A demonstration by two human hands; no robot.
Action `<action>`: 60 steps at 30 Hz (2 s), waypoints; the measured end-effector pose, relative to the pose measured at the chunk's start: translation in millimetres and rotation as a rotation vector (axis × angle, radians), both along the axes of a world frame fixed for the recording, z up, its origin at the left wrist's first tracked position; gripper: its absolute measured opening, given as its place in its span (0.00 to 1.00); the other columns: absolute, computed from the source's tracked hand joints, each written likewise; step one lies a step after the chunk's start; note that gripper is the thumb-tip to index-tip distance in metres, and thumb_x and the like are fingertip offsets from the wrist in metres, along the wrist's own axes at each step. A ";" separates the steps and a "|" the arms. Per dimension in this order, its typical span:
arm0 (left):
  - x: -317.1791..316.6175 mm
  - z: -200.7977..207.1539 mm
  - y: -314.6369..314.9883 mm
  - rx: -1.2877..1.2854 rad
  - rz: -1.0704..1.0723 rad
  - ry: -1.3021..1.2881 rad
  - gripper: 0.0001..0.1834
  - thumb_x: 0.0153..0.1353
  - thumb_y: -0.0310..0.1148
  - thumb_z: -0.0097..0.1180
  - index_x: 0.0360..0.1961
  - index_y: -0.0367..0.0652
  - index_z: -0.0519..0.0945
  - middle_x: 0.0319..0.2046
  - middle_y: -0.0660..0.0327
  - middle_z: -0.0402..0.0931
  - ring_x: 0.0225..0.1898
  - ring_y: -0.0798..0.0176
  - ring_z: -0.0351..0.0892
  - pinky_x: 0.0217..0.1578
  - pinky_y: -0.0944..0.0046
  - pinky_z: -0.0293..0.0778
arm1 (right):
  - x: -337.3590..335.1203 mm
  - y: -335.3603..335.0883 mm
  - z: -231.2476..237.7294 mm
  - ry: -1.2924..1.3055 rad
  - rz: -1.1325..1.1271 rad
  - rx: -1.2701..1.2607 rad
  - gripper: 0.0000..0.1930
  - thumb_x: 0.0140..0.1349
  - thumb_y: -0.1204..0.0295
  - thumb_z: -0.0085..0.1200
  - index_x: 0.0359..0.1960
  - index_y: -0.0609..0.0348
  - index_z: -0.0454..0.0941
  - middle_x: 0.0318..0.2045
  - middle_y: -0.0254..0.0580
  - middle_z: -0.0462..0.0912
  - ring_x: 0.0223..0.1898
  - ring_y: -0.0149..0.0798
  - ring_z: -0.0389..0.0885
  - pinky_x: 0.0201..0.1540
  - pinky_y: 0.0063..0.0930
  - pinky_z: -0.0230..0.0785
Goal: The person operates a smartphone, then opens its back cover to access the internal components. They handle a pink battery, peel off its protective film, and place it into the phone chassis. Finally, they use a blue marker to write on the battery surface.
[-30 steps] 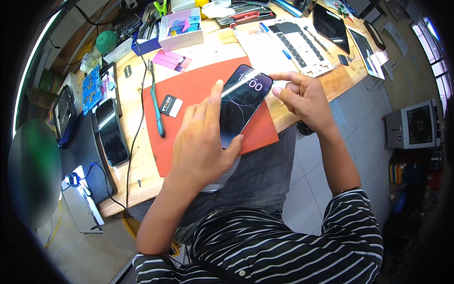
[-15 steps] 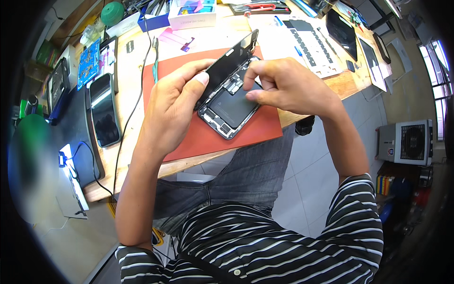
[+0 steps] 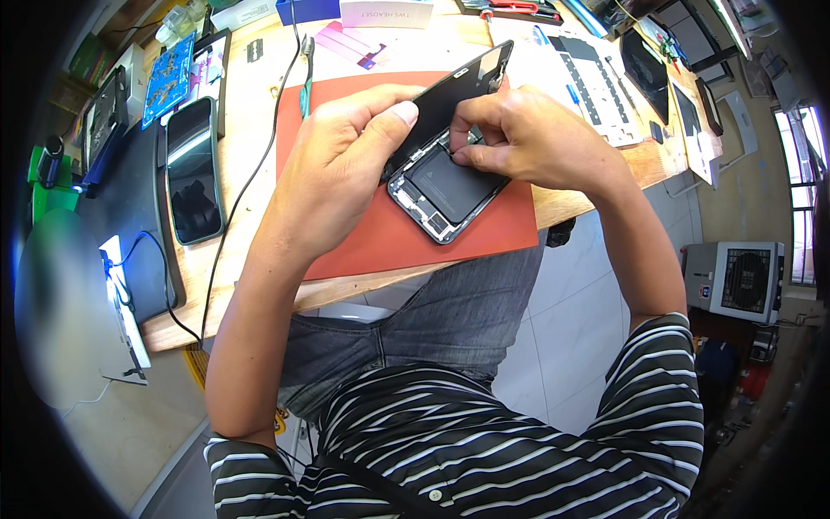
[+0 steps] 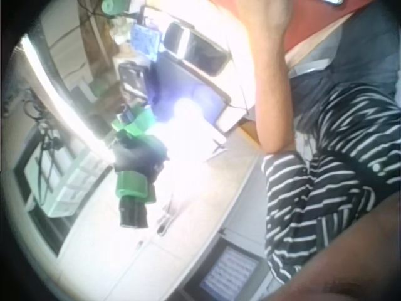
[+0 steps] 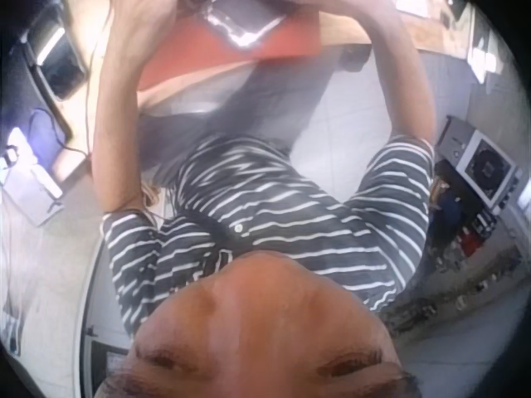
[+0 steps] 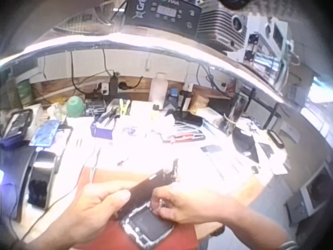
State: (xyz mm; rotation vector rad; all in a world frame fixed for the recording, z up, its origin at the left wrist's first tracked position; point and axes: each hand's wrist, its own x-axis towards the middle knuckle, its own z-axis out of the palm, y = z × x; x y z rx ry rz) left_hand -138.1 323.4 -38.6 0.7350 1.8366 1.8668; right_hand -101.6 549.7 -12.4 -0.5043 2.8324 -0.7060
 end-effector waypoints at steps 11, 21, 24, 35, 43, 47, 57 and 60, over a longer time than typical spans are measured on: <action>-2.3 -1.2 0.6 0.008 -0.005 0.008 0.18 0.75 0.34 0.45 0.49 0.29 0.81 0.34 0.63 0.82 0.35 0.75 0.75 0.38 0.71 0.73 | -2.7 -3.5 2.6 -0.030 0.046 0.026 0.06 0.61 0.70 0.57 0.36 0.59 0.82 0.31 0.47 0.86 0.35 0.49 0.85 0.41 0.40 0.75; -4.2 0.3 -1.6 -0.038 -0.004 -0.017 0.18 0.74 0.33 0.45 0.50 0.29 0.82 0.33 0.64 0.82 0.33 0.76 0.74 0.34 0.73 0.72 | 5.6 0.6 0.0 -0.020 -0.015 -0.044 0.10 0.66 0.66 0.59 0.39 0.60 0.79 0.19 0.34 0.75 0.21 0.32 0.72 0.28 0.28 0.65; -1.2 -3.7 1.0 -0.046 0.011 0.026 0.18 0.74 0.33 0.45 0.51 0.30 0.82 0.33 0.64 0.82 0.33 0.76 0.75 0.35 0.73 0.72 | 17.4 13.0 2.1 -0.281 -0.344 -0.455 0.13 0.67 0.65 0.59 0.42 0.63 0.81 0.16 0.25 0.69 0.19 0.21 0.63 0.23 0.19 0.56; -11.0 -0.6 -9.5 0.032 -0.092 -0.145 0.20 0.74 0.36 0.49 0.57 0.32 0.79 0.37 0.59 0.85 0.34 0.70 0.85 0.39 0.67 0.84 | 48.3 27.2 18.0 -0.521 -0.602 -0.581 0.17 0.64 0.67 0.59 0.49 0.66 0.81 0.13 0.22 0.63 0.12 0.16 0.52 0.13 0.16 0.40; -7.6 7.1 -11.9 -0.086 -0.020 -0.180 0.20 0.73 0.36 0.49 0.57 0.33 0.79 0.38 0.58 0.85 0.33 0.69 0.87 0.33 0.69 0.86 | 44.3 31.2 7.3 -0.562 -0.615 -0.637 0.15 0.63 0.64 0.62 0.42 0.64 0.78 0.17 0.24 0.67 0.12 0.15 0.51 0.12 0.16 0.38; -1.2 9.1 -9.6 -0.073 -0.030 -0.118 0.20 0.74 0.38 0.50 0.57 0.34 0.79 0.37 0.60 0.85 0.34 0.71 0.87 0.33 0.69 0.86 | 41.6 26.3 7.8 -0.581 -0.647 -0.677 0.14 0.61 0.65 0.65 0.36 0.59 0.75 0.20 0.25 0.68 0.12 0.14 0.51 0.12 0.16 0.38; 4.0 16.7 -4.3 -0.193 0.043 -0.029 0.20 0.76 0.41 0.48 0.55 0.35 0.81 0.33 0.66 0.83 0.32 0.79 0.79 0.31 0.74 0.77 | 40.4 -2.6 12.5 -0.393 -0.570 -0.732 0.16 0.57 0.70 0.68 0.37 0.61 0.72 0.21 0.27 0.72 0.15 0.18 0.64 0.13 0.17 0.52; 2.2 17.1 -3.9 -0.212 0.028 -0.006 0.20 0.77 0.40 0.48 0.54 0.34 0.82 0.32 0.66 0.83 0.32 0.79 0.78 0.31 0.74 0.76 | 42.6 -3.7 20.2 -0.291 -0.577 -0.732 0.19 0.58 0.70 0.67 0.46 0.69 0.75 0.21 0.28 0.74 0.15 0.18 0.66 0.14 0.15 0.56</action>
